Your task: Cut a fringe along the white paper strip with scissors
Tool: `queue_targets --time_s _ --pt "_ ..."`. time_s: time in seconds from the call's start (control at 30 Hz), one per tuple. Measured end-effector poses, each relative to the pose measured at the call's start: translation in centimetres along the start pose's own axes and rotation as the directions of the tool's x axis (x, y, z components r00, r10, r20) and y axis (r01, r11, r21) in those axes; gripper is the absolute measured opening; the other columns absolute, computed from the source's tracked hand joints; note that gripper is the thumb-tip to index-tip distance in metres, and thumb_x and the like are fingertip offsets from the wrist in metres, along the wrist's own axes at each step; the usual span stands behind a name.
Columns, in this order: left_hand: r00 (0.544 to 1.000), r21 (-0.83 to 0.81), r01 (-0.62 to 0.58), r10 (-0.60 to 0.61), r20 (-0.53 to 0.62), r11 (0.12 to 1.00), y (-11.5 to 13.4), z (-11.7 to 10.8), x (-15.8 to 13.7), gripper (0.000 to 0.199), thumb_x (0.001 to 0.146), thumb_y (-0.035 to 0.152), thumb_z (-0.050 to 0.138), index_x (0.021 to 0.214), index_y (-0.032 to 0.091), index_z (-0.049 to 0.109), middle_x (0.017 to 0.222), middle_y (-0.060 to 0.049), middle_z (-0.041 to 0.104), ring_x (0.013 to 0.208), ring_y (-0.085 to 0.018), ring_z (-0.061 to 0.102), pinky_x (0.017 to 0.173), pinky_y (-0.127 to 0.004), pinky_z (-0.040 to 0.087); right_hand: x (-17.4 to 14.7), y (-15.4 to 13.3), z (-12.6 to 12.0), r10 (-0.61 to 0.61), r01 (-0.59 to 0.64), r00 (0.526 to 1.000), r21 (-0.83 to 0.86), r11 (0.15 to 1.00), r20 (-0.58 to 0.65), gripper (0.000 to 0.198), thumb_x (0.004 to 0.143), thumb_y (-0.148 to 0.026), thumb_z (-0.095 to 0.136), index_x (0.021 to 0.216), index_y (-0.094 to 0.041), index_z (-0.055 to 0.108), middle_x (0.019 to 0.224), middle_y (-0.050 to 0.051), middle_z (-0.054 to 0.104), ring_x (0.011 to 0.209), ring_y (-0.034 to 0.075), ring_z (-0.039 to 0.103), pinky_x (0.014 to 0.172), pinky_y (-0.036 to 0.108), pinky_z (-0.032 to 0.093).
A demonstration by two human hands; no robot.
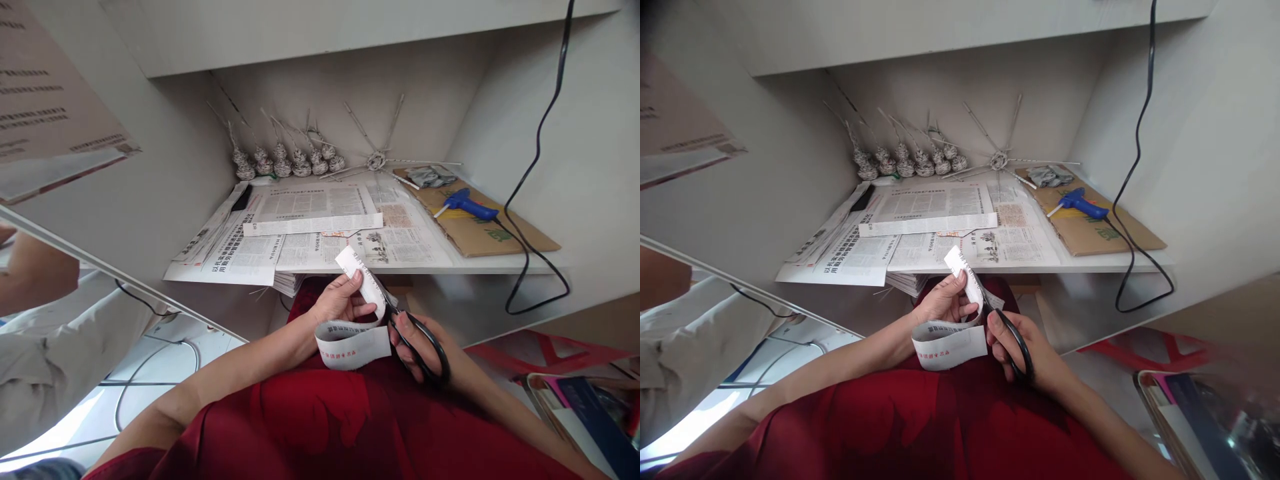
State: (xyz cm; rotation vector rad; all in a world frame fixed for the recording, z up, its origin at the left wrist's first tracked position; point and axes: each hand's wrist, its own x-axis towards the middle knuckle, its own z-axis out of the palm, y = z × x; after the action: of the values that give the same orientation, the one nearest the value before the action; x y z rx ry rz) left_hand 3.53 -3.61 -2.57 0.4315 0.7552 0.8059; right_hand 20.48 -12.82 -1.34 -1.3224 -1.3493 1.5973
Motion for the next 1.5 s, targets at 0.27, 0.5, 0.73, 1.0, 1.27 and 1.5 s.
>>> queue_targets --time_s 0.27,0.5,0.73,1.0,1.27,1.5 --pt "0.992 0.077 0.103 -0.108 0.067 0.992 -0.5 0.0 0.0 0.008 0.082 0.012 0.079 0.085 0.006 0.074 0.071 -0.006 0.073 0.054 -0.01 0.069 0.045 -0.012 0.052 -0.1 0.5 -0.5 -0.052 0.051 0.997 0.017 0.999 0.048 0.065 0.092 -0.081 0.032 0.075 -0.021 0.051 0.062 -0.003 0.052 0.048 0.01 0.046 0.047 0.025 0.037" --pt "0.998 0.04 0.038 -0.04 0.043 0.998 -0.7 0.1 0.2 0.006 0.078 0.007 0.081 0.079 0.007 0.074 0.073 -0.005 0.074 0.061 -0.008 0.069 0.056 -0.011 0.054 0.1 0.7 0.0 -0.004 0.004 1.0 -0.019 1.0 -0.026 0.063 0.085 -0.085 0.043 0.074 -0.023 0.047 0.051 -0.008 0.043 0.034 0.008 0.041 0.036 0.022 0.029" --pt "0.998 0.008 -0.021 0.021 0.058 1.0 -0.6 -0.5 0.3 0.026 0.082 0.031 0.082 0.098 0.015 0.072 0.078 -0.003 0.073 0.063 -0.012 0.069 0.058 -0.02 0.058 0.0 0.0 0.1 0.007 -0.008 1.0 -0.04 0.999 -0.021 0.062 0.085 -0.084 0.046 0.072 -0.022 0.047 0.051 -0.007 0.046 0.035 0.008 0.041 0.039 0.023 0.029" --pt "0.985 0.094 0.094 -0.107 0.139 0.991 -1.4 -0.6 0.3 0.023 0.078 0.024 0.084 0.094 0.009 0.075 0.075 -0.007 0.075 0.056 -0.012 0.069 0.042 -0.015 0.049 -0.1 1.1 -0.1 -0.03 0.03 1.0 0.005 1.0 0.001 0.069 0.097 -0.076 0.022 0.068 -0.021 0.052 0.053 -0.001 0.052 0.045 0.012 0.047 0.046 0.026 0.035" --pt "0.997 0.03 0.051 -0.052 0.057 0.998 -1.0 0.0 0.3 0.008 0.078 0.01 0.082 0.08 0.007 0.074 0.071 -0.005 0.072 0.059 -0.008 0.068 0.052 -0.009 0.052 0.3 0.3 0.2 -0.027 0.025 0.999 -0.075 0.997 -0.03 0.068 0.085 -0.087 0.039 0.06 -0.024 0.046 0.04 -0.005 0.043 0.035 0.011 0.042 0.04 0.026 0.029" --pt "0.999 0.004 -0.007 0.007 0.048 1.0 -0.8 -0.2 0.3 0.012 0.085 0.024 0.078 0.088 0.014 0.072 0.074 -0.001 0.071 0.06 -0.009 0.068 0.055 -0.015 0.056 0.1 -0.6 0.3 -0.027 0.025 0.999 -0.105 0.994 -0.019 0.069 0.085 -0.086 0.041 0.057 -0.023 0.046 0.04 -0.004 0.045 0.038 0.011 0.042 0.045 0.027 0.032"
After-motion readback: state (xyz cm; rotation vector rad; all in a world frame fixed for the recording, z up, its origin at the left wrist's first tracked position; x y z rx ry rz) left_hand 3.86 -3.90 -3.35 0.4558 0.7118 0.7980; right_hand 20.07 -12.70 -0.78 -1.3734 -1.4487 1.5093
